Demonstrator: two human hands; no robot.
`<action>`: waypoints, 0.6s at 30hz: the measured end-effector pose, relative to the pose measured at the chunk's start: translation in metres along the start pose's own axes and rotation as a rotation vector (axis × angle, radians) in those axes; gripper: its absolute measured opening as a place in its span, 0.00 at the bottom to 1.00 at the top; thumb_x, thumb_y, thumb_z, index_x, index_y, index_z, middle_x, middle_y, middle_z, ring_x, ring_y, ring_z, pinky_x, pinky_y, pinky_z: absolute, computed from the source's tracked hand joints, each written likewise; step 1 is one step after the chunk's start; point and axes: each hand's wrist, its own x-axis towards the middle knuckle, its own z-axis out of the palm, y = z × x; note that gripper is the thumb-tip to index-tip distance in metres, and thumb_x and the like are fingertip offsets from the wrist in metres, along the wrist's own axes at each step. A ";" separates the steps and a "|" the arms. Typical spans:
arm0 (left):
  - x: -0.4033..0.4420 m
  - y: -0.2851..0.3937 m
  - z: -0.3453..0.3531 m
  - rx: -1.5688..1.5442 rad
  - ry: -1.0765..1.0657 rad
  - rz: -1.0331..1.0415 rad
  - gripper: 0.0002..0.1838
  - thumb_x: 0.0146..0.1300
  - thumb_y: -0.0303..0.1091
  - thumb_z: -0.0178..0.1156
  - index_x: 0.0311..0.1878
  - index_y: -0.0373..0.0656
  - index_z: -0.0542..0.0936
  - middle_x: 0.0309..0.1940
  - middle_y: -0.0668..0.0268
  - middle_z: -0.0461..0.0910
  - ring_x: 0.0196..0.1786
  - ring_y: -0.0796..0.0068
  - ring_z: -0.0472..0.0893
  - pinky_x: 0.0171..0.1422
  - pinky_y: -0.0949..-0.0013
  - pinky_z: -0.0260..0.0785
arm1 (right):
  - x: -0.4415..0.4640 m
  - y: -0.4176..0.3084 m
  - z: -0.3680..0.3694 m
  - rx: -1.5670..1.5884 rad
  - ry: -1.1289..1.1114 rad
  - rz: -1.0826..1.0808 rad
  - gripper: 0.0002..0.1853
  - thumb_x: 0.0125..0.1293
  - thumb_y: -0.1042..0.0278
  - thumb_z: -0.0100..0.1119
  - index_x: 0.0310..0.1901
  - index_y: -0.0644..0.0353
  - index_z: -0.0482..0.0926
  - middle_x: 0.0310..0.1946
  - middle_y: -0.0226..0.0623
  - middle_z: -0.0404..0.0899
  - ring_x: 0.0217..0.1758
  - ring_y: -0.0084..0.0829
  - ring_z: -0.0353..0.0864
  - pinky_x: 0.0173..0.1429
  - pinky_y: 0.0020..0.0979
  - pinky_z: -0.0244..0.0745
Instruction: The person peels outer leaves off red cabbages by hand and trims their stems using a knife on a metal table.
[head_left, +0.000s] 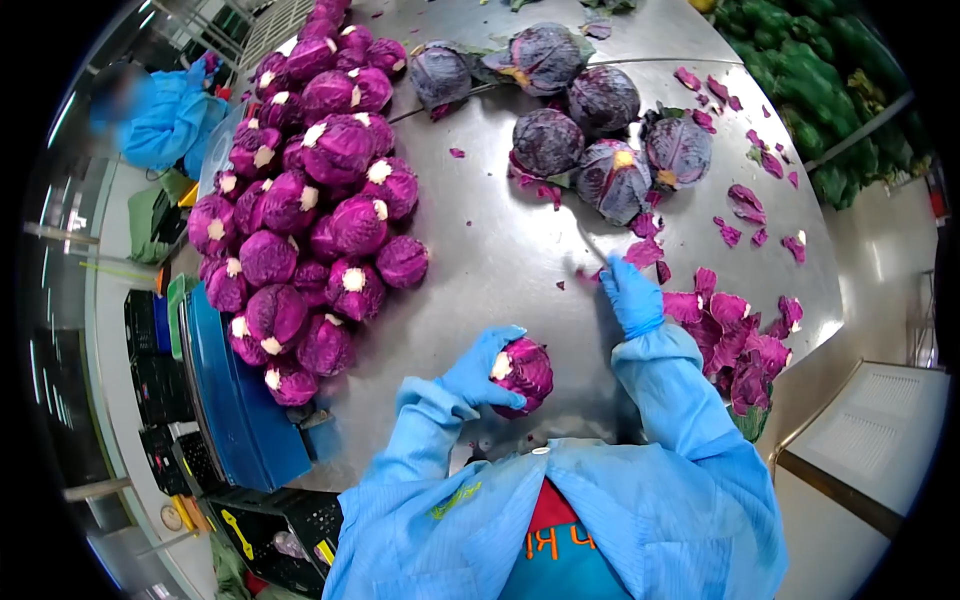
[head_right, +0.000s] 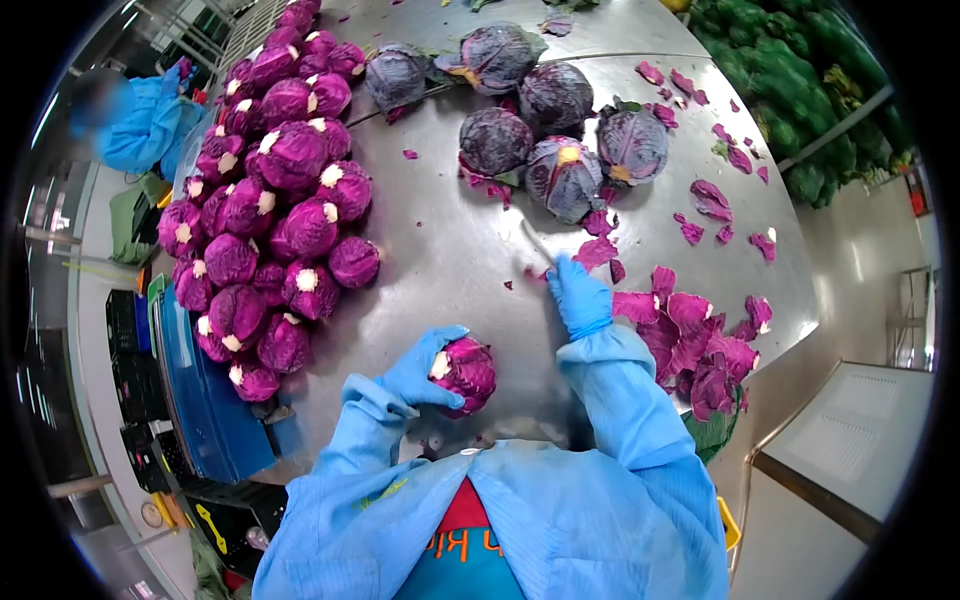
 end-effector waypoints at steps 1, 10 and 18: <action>-0.001 0.002 0.002 0.031 -0.001 0.013 0.57 0.33 0.43 0.81 0.68 0.36 0.61 0.67 0.52 0.61 0.70 0.58 0.62 0.76 0.61 0.50 | 0.005 -0.005 -0.019 -0.015 -0.116 0.141 0.19 0.67 0.54 0.56 0.54 0.55 0.76 0.37 0.46 0.80 0.38 0.48 0.81 0.38 0.43 0.75; -0.001 0.013 0.004 0.072 -0.023 -0.028 0.60 0.31 0.47 0.80 0.70 0.37 0.59 0.67 0.49 0.60 0.70 0.51 0.60 0.76 0.57 0.52 | -0.048 -0.100 -0.043 1.087 -0.911 0.430 0.28 0.62 0.48 0.65 0.61 0.50 0.76 0.49 0.34 0.81 0.44 0.25 0.78 0.44 0.28 0.76; 0.000 0.004 0.008 0.070 -0.014 -0.023 0.60 0.31 0.48 0.80 0.70 0.38 0.59 0.66 0.49 0.61 0.69 0.49 0.61 0.75 0.56 0.52 | -0.066 -0.089 -0.034 1.016 -0.812 0.506 0.20 0.60 0.55 0.69 0.50 0.57 0.80 0.37 0.30 0.80 0.34 0.22 0.75 0.33 0.24 0.70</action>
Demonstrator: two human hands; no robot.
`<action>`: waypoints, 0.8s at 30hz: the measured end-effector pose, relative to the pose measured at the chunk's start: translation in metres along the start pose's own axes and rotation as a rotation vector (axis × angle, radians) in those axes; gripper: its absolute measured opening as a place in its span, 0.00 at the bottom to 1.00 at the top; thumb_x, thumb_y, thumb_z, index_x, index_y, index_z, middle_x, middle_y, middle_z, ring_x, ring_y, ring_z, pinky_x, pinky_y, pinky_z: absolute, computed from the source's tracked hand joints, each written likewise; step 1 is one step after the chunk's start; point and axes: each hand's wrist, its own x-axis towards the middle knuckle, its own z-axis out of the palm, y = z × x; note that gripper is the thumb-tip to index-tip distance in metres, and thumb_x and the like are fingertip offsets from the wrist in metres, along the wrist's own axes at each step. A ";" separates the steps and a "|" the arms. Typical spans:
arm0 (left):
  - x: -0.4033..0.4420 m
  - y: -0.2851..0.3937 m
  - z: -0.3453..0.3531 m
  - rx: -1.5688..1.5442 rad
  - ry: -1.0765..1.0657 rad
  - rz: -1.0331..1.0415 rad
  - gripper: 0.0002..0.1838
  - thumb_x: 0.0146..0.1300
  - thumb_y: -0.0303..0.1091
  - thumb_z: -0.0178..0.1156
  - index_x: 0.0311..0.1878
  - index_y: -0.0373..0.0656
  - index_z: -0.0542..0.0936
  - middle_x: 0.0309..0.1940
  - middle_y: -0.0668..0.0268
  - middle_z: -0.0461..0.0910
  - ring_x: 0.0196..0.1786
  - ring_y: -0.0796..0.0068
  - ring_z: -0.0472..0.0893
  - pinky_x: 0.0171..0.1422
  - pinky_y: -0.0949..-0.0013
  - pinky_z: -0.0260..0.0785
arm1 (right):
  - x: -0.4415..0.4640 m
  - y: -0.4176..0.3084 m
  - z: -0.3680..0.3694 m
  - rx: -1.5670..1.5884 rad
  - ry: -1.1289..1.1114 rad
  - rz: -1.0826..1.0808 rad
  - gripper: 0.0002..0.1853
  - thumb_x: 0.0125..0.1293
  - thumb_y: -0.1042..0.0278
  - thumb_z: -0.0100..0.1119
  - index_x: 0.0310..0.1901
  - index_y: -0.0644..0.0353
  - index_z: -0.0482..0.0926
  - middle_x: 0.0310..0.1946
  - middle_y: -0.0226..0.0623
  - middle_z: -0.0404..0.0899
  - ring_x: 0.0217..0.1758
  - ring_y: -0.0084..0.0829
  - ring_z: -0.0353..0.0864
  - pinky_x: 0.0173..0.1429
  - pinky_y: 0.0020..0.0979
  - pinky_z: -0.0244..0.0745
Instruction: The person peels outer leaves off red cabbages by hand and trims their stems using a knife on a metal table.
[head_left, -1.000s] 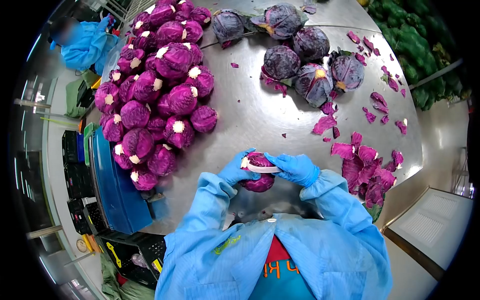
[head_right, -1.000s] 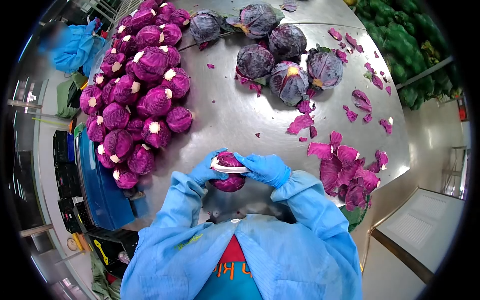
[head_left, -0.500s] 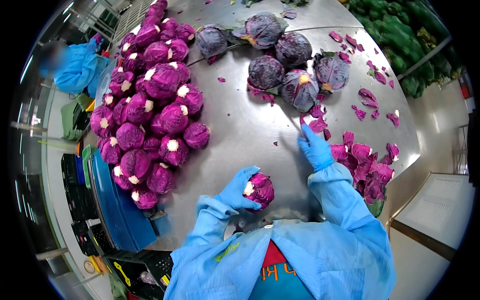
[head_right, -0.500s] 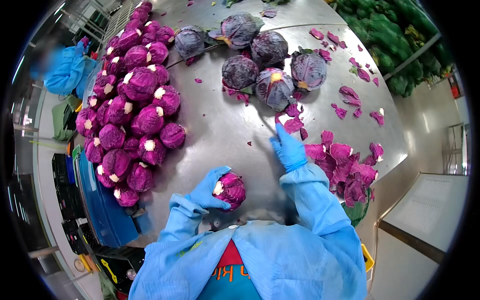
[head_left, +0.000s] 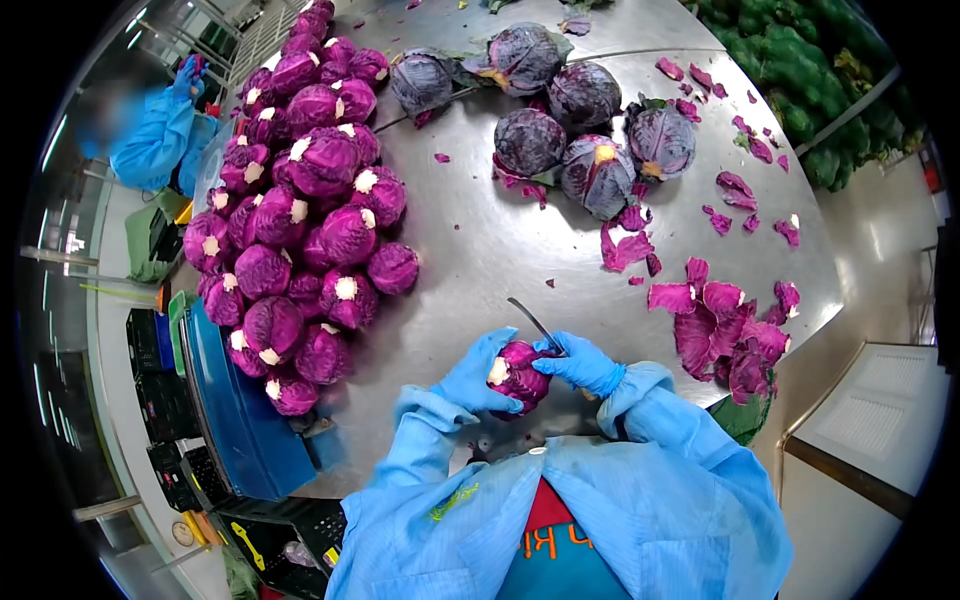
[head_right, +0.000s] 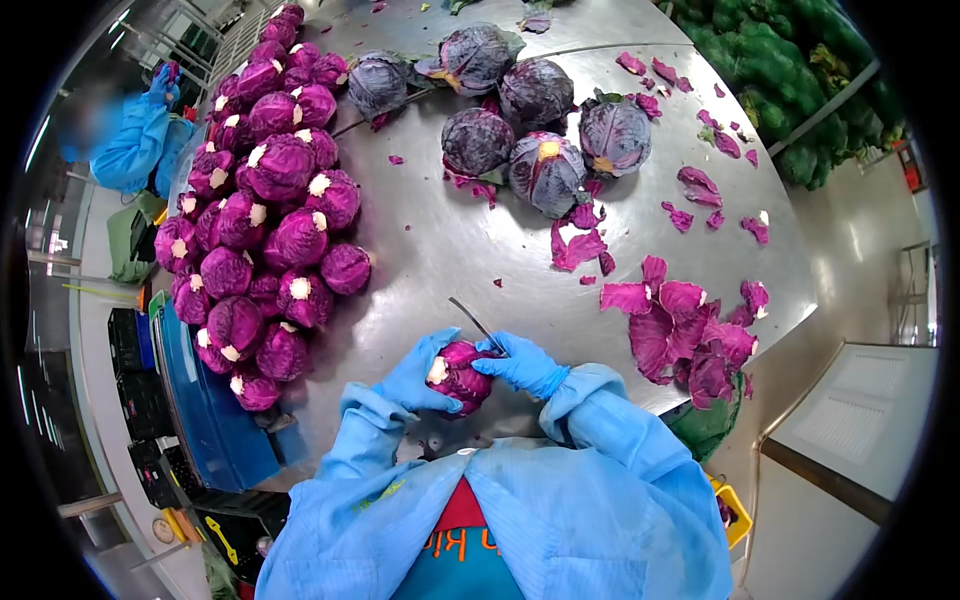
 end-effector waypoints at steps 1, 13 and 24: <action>0.000 -0.002 -0.001 0.008 -0.005 0.011 0.60 0.31 0.48 0.79 0.70 0.38 0.59 0.66 0.49 0.62 0.69 0.49 0.61 0.75 0.56 0.52 | -0.003 -0.005 0.000 0.099 -0.028 0.064 0.19 0.60 0.56 0.69 0.49 0.57 0.81 0.35 0.29 0.79 0.32 0.20 0.73 0.30 0.23 0.68; -0.001 0.009 0.004 -0.103 0.125 -0.185 0.60 0.34 0.48 0.81 0.69 0.34 0.59 0.63 0.48 0.64 0.67 0.54 0.65 0.74 0.59 0.56 | -0.052 -0.057 -0.087 0.095 0.355 -0.364 0.19 0.55 0.70 0.69 0.49 0.61 0.80 0.36 0.34 0.82 0.26 0.20 0.73 0.29 0.23 0.70; 0.000 0.005 -0.004 -0.282 0.312 -0.291 0.30 0.44 0.45 0.77 0.48 0.35 0.81 0.38 0.59 0.84 0.42 0.68 0.83 0.52 0.67 0.76 | -0.032 -0.024 0.014 -0.394 0.085 -0.658 0.31 0.54 0.59 0.74 0.59 0.54 0.76 0.51 0.38 0.76 0.53 0.30 0.76 0.51 0.29 0.75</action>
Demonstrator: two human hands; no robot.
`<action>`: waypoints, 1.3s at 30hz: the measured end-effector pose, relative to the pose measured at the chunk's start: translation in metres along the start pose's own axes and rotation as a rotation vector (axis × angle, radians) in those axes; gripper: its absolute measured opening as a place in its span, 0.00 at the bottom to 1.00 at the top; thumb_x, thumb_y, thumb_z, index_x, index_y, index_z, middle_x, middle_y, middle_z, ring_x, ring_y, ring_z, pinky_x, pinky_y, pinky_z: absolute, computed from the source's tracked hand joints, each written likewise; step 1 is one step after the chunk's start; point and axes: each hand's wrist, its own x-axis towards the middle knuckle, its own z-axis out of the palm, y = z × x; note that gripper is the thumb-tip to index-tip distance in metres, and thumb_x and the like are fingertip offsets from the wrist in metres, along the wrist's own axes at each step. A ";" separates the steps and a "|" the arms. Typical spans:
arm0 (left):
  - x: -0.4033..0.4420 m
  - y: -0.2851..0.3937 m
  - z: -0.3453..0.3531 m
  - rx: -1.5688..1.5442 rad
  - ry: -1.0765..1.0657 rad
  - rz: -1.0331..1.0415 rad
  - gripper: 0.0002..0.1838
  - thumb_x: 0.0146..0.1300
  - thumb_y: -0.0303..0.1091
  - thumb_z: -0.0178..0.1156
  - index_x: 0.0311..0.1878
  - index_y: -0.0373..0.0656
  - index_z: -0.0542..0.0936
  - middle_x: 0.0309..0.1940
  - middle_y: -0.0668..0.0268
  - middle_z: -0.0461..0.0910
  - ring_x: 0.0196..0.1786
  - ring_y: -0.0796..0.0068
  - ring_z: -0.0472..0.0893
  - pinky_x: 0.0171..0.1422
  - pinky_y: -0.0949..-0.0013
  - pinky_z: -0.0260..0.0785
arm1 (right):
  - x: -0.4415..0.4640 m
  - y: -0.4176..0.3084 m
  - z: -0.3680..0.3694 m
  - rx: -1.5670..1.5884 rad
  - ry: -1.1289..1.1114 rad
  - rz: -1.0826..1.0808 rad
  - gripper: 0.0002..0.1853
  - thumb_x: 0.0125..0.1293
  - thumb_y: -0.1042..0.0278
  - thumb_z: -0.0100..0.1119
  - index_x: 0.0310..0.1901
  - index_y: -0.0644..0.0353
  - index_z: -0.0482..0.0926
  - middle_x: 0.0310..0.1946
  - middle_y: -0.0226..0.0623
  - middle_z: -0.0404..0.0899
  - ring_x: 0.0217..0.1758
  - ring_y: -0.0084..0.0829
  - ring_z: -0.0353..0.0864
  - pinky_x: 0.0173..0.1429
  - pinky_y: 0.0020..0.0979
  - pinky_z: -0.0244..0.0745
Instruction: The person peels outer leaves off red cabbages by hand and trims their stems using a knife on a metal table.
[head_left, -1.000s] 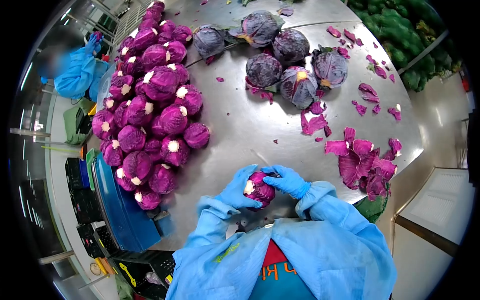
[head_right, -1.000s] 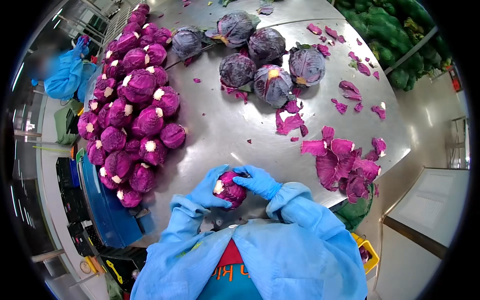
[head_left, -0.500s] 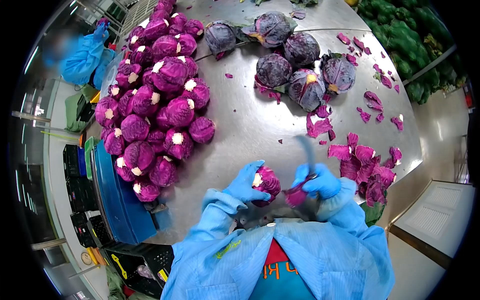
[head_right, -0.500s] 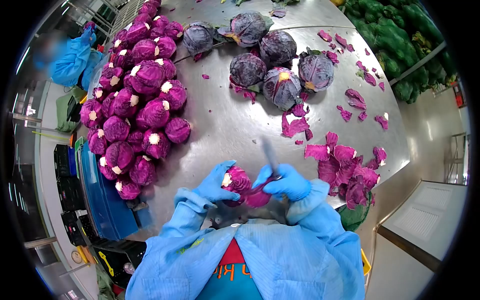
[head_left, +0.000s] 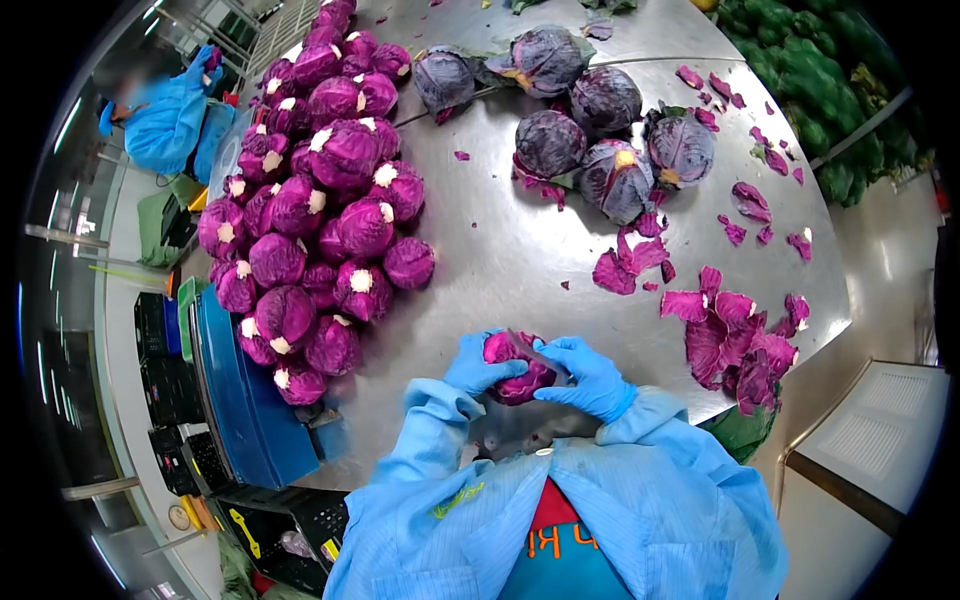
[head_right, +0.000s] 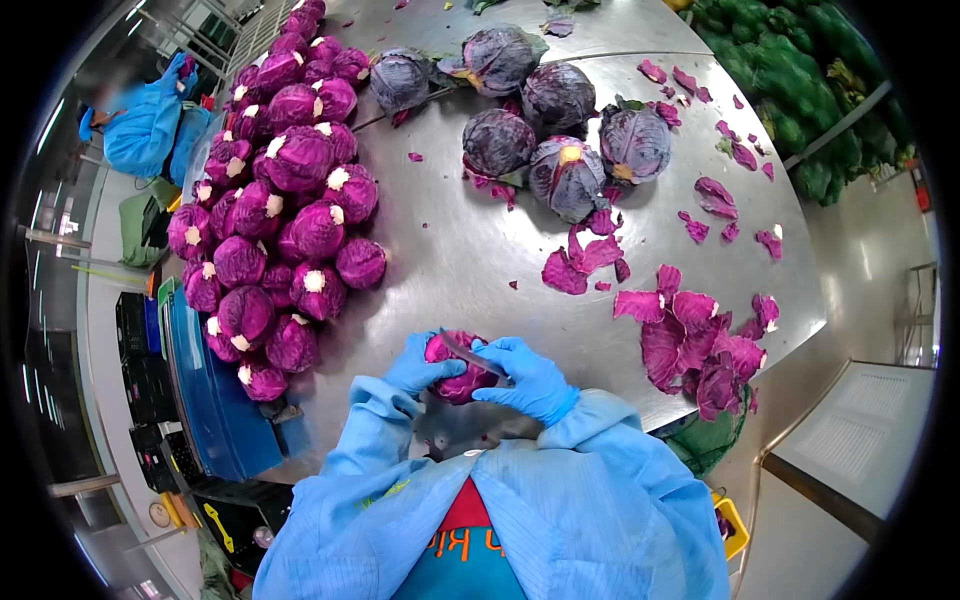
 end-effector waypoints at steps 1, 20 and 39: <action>0.005 -0.006 0.003 0.006 0.027 -0.017 0.29 0.46 0.46 0.76 0.47 0.36 0.81 0.38 0.59 0.84 0.41 0.68 0.83 0.52 0.67 0.76 | 0.000 0.002 0.005 -0.142 0.014 0.034 0.33 0.50 0.56 0.76 0.58 0.55 0.76 0.50 0.39 0.75 0.51 0.31 0.77 0.50 0.29 0.75; 0.013 0.052 0.033 0.238 0.234 -0.357 0.40 0.52 0.62 0.67 0.54 0.35 0.75 0.46 0.54 0.80 0.50 0.57 0.79 0.60 0.63 0.70 | -0.005 0.042 -0.023 -0.187 -0.253 0.012 0.22 0.53 0.49 0.72 0.35 0.58 0.75 0.27 0.38 0.70 0.28 0.37 0.74 0.35 0.34 0.72; 0.025 0.018 0.024 0.530 -0.106 0.483 0.60 0.34 0.53 0.79 0.71 0.42 0.60 0.70 0.49 0.57 0.74 0.48 0.56 0.76 0.54 0.51 | 0.013 0.047 -0.026 -0.147 0.238 -0.064 0.22 0.57 0.68 0.69 0.55 0.50 0.78 0.45 0.35 0.77 0.41 0.31 0.78 0.44 0.28 0.75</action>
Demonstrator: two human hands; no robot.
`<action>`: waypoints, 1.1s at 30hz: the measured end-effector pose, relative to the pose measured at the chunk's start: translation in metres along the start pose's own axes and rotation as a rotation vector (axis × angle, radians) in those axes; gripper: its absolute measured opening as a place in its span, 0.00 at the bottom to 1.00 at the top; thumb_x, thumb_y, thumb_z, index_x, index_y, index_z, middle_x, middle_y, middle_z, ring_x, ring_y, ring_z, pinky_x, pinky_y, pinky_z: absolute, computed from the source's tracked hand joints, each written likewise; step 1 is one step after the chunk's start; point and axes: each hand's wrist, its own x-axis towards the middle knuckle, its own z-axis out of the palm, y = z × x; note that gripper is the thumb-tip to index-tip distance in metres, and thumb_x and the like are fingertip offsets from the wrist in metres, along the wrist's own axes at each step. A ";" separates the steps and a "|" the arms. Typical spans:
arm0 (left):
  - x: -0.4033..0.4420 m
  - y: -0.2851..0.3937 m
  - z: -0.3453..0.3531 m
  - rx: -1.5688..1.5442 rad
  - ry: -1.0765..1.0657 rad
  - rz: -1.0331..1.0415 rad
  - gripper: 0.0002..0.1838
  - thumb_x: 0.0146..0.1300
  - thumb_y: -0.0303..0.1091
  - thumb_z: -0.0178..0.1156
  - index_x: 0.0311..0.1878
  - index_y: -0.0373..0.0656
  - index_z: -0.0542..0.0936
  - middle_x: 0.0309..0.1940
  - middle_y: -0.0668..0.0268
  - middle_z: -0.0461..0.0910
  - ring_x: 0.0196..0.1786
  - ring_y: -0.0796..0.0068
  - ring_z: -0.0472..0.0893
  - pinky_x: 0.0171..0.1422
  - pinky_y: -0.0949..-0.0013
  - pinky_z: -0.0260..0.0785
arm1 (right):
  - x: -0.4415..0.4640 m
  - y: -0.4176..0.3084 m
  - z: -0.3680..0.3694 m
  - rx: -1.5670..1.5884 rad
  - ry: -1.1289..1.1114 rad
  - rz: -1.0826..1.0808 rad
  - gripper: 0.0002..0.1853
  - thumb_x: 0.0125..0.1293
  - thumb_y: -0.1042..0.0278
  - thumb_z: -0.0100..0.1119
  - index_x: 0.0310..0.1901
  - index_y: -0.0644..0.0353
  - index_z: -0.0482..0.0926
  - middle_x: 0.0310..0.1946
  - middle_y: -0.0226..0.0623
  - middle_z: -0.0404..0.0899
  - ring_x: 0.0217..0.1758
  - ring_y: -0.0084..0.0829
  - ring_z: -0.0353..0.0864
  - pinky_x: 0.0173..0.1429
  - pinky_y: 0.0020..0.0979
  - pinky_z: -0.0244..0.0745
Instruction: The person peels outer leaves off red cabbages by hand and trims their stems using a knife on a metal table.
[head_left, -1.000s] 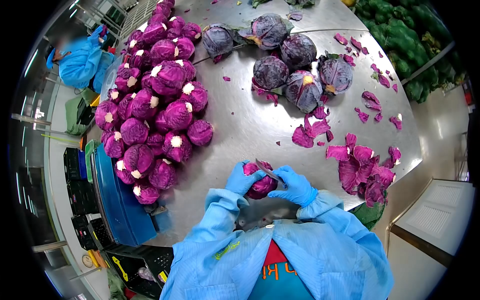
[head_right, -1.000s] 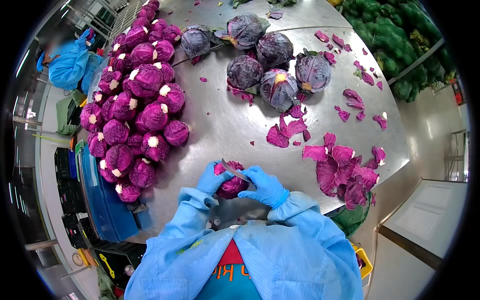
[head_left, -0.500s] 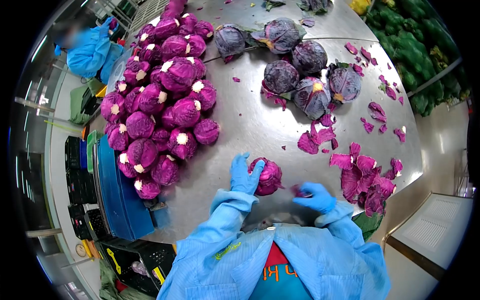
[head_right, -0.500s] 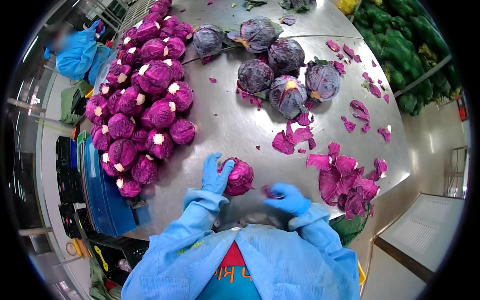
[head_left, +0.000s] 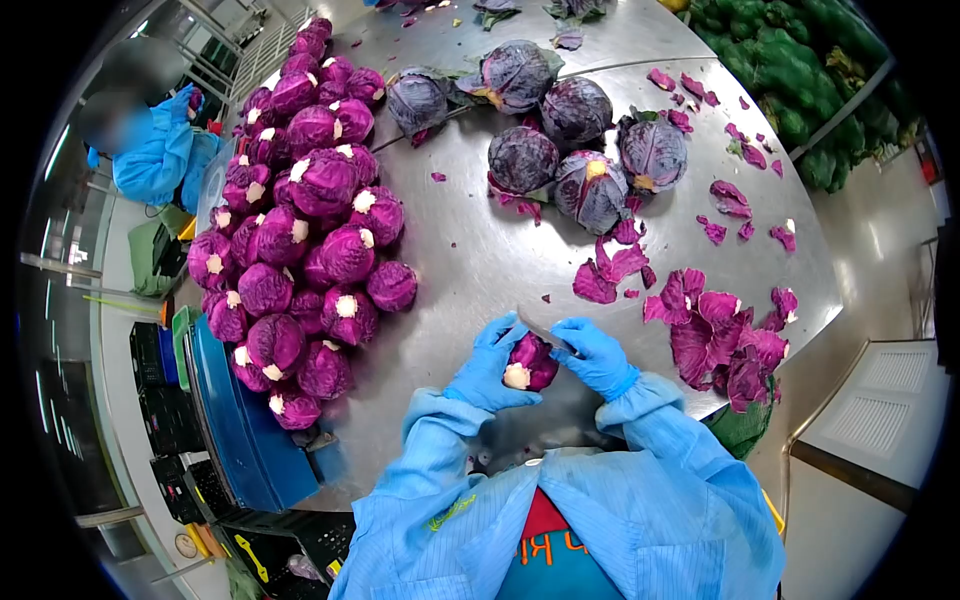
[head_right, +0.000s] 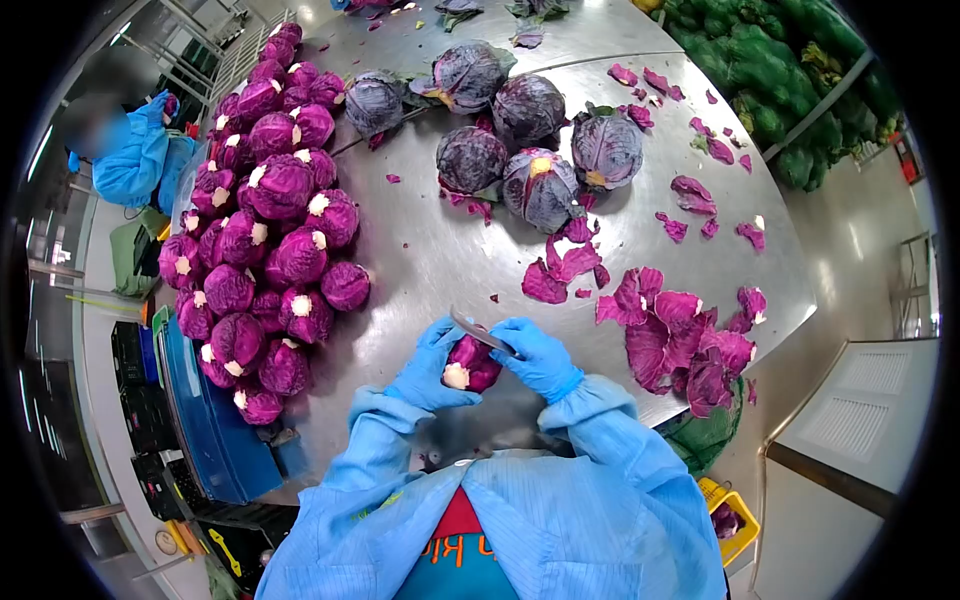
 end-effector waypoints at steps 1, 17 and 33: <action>-0.003 -0.007 -0.002 0.010 -0.065 0.026 0.60 0.34 0.53 0.79 0.71 0.42 0.60 0.70 0.49 0.57 0.74 0.48 0.56 0.76 0.54 0.50 | 0.004 0.003 0.006 -0.017 -0.007 -0.071 0.21 0.57 0.68 0.69 0.54 0.51 0.78 0.44 0.35 0.76 0.40 0.33 0.78 0.43 0.29 0.75; -0.021 -0.015 -0.008 -0.159 0.109 -0.071 0.65 0.30 0.48 0.82 0.73 0.42 0.55 0.70 0.52 0.56 0.72 0.49 0.59 0.75 0.54 0.52 | -0.003 0.065 -0.044 -0.246 0.408 -0.016 0.23 0.67 0.62 0.59 0.62 0.57 0.71 0.39 0.35 0.76 0.32 0.31 0.78 0.40 0.32 0.75; 0.019 0.065 0.045 0.258 0.152 -0.437 0.70 0.32 0.59 0.79 0.71 0.28 0.48 0.69 0.37 0.50 0.72 0.39 0.55 0.74 0.50 0.52 | -0.077 -0.005 0.010 -0.219 0.021 0.433 0.24 0.70 0.40 0.46 0.31 0.53 0.77 0.21 0.41 0.77 0.26 0.47 0.79 0.33 0.45 0.73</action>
